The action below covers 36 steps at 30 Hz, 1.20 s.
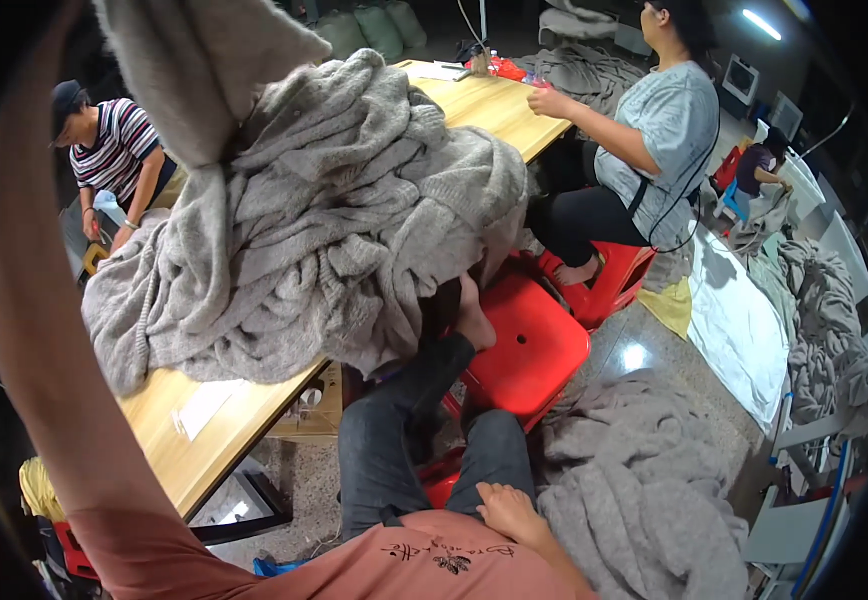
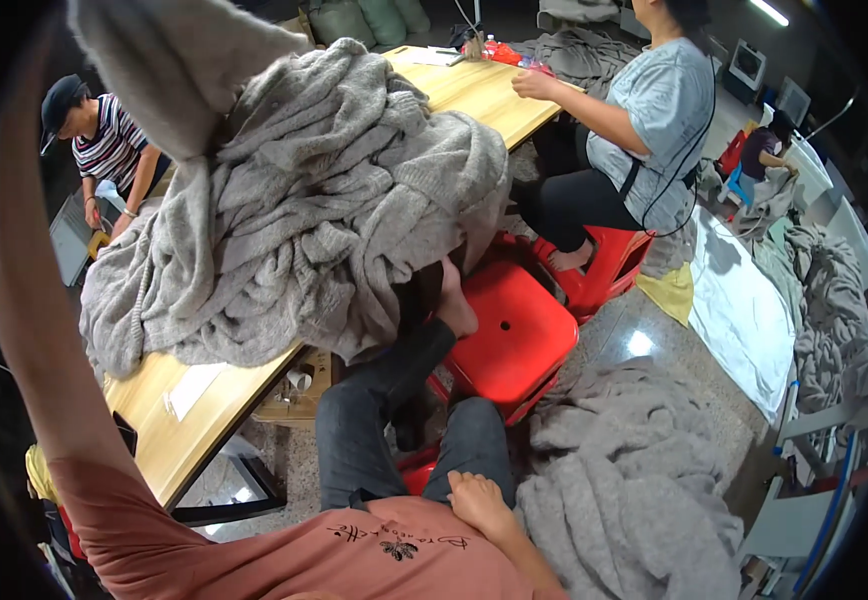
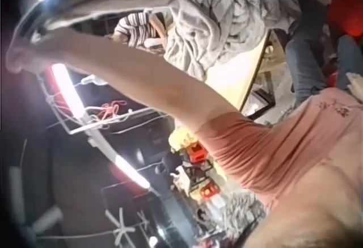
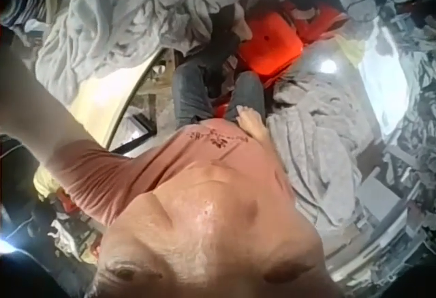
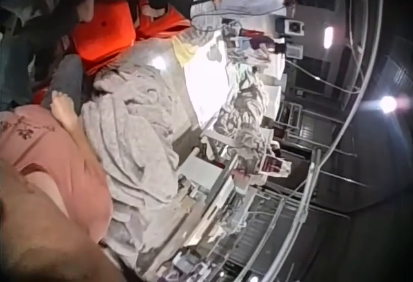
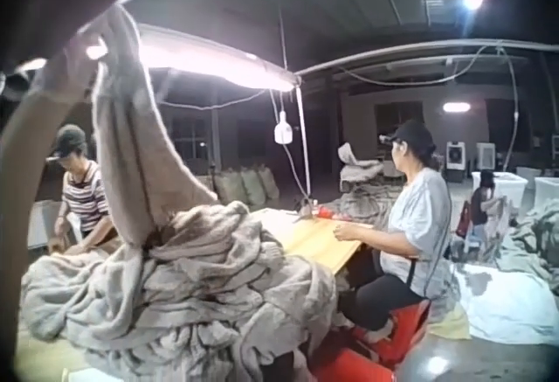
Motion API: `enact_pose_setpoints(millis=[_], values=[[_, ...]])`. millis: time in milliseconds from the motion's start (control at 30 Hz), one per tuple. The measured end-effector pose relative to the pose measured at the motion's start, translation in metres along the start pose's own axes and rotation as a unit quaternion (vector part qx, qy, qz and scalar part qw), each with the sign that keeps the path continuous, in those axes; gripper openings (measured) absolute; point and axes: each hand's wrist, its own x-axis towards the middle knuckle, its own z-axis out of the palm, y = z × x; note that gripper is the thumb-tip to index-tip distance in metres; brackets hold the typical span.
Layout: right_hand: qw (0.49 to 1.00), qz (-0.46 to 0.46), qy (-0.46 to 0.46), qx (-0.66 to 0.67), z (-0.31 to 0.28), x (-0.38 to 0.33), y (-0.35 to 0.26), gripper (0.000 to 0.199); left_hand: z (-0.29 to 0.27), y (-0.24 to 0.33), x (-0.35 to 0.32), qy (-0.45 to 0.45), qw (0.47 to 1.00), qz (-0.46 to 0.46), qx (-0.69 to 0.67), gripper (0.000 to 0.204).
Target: Inspecting grey fabric and removing loose threads or debris.
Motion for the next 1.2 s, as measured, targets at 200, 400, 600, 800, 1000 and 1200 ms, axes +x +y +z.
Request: enact_pose_setpoints(millis=[200,400,600,800,1000,1200], values=[[0.990,-0.039,0.122,0.052,-0.008,-0.020,-0.011,0.052,-0.012,0.059,-0.031,-0.158,0.985,-0.072,-0.012,0.023],[0.874,-0.167,0.211,0.405,-0.054,-0.036,-0.050,0.068,0.014,0.100,-0.077,-0.320,0.935,-0.142,-0.061,0.028],[0.730,-0.018,0.441,0.522,-0.040,-0.046,0.007,0.047,0.086,0.126,-0.139,-0.511,0.820,-0.197,-0.166,0.033],[0.734,0.027,0.394,0.553,-0.062,-0.064,0.011,0.043,0.138,0.079,-0.339,-0.415,0.715,-0.499,-0.261,0.024],[0.970,-0.081,0.192,0.126,-0.045,-0.027,-0.001,0.042,0.154,0.088,-0.397,-0.401,0.659,-0.549,-0.321,0.037],[0.909,-0.007,0.356,0.215,-0.028,0.025,-0.009,0.037,0.111,0.094,-0.395,-0.408,0.710,-0.467,-0.335,0.029]])
